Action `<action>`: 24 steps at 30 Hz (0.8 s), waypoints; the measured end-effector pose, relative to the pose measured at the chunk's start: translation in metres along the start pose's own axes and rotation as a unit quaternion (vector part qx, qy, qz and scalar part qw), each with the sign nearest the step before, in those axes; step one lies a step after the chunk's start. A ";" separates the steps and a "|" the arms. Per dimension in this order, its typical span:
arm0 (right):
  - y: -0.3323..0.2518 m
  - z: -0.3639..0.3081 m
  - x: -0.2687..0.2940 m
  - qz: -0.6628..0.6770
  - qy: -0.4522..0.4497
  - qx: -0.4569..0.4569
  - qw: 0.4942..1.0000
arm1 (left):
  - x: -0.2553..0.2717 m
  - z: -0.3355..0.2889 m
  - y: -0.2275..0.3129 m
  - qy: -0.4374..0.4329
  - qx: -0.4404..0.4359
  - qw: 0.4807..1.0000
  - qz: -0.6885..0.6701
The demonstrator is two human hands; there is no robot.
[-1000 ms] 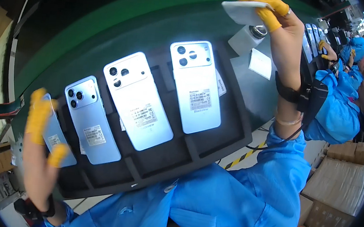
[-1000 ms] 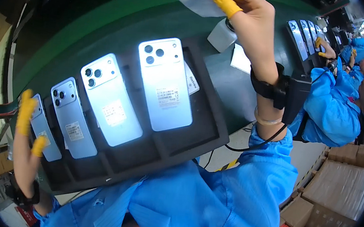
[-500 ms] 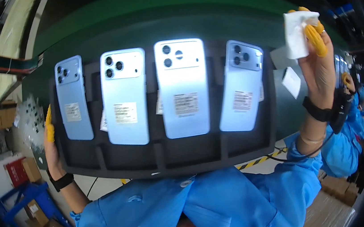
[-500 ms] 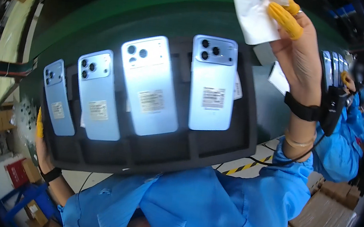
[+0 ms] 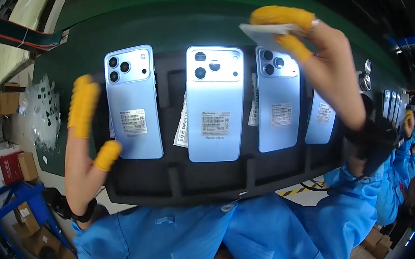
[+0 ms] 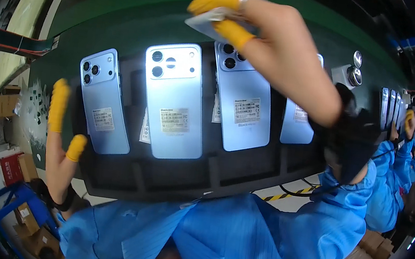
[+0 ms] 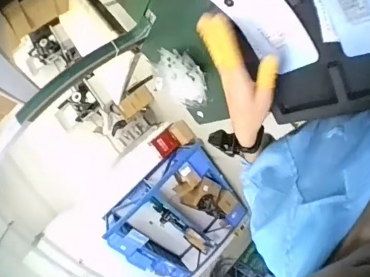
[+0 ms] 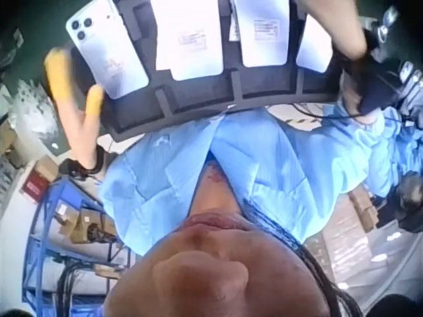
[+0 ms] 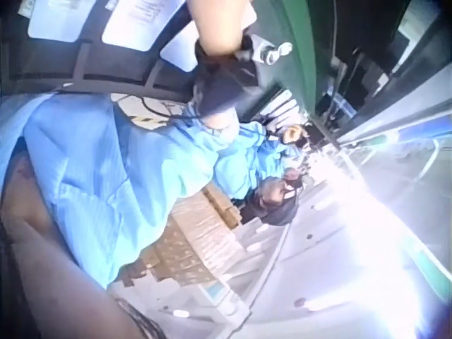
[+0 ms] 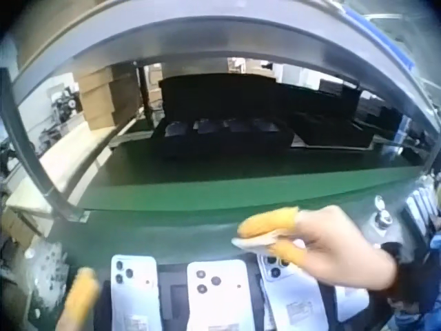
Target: Cleaning and inspecting the back surfaces of smartphones on an assembly line.
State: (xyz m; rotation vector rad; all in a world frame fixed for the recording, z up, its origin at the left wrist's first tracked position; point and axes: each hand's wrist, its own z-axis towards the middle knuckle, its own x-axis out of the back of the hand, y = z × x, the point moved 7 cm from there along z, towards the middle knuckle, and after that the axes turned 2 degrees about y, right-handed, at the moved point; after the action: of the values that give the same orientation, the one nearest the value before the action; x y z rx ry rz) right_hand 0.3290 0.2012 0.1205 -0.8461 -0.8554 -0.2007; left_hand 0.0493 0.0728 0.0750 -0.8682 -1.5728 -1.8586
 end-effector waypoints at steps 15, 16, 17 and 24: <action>-0.012 -0.028 -0.048 -0.072 -0.140 0.183 0.971 | -0.112 0.010 0.144 -0.182 -0.389 0.860 0.276; -0.010 -0.029 -0.042 -0.073 -0.148 0.166 0.972 | -0.116 0.008 0.144 -0.182 -0.414 0.848 0.277; -0.009 -0.024 -0.038 -0.055 -0.125 0.157 0.978 | -0.117 0.009 0.145 -0.179 -0.411 0.849 0.280; -0.016 0.014 -0.070 -0.071 -0.028 0.231 0.970 | -0.114 0.013 0.150 -0.190 -0.411 0.847 0.277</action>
State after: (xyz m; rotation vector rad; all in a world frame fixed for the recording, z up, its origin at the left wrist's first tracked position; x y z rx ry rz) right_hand 0.2669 0.1893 0.0836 -0.3569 -0.9672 -0.0957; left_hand 0.2373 0.0610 0.0837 -1.9217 -0.4927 -1.9467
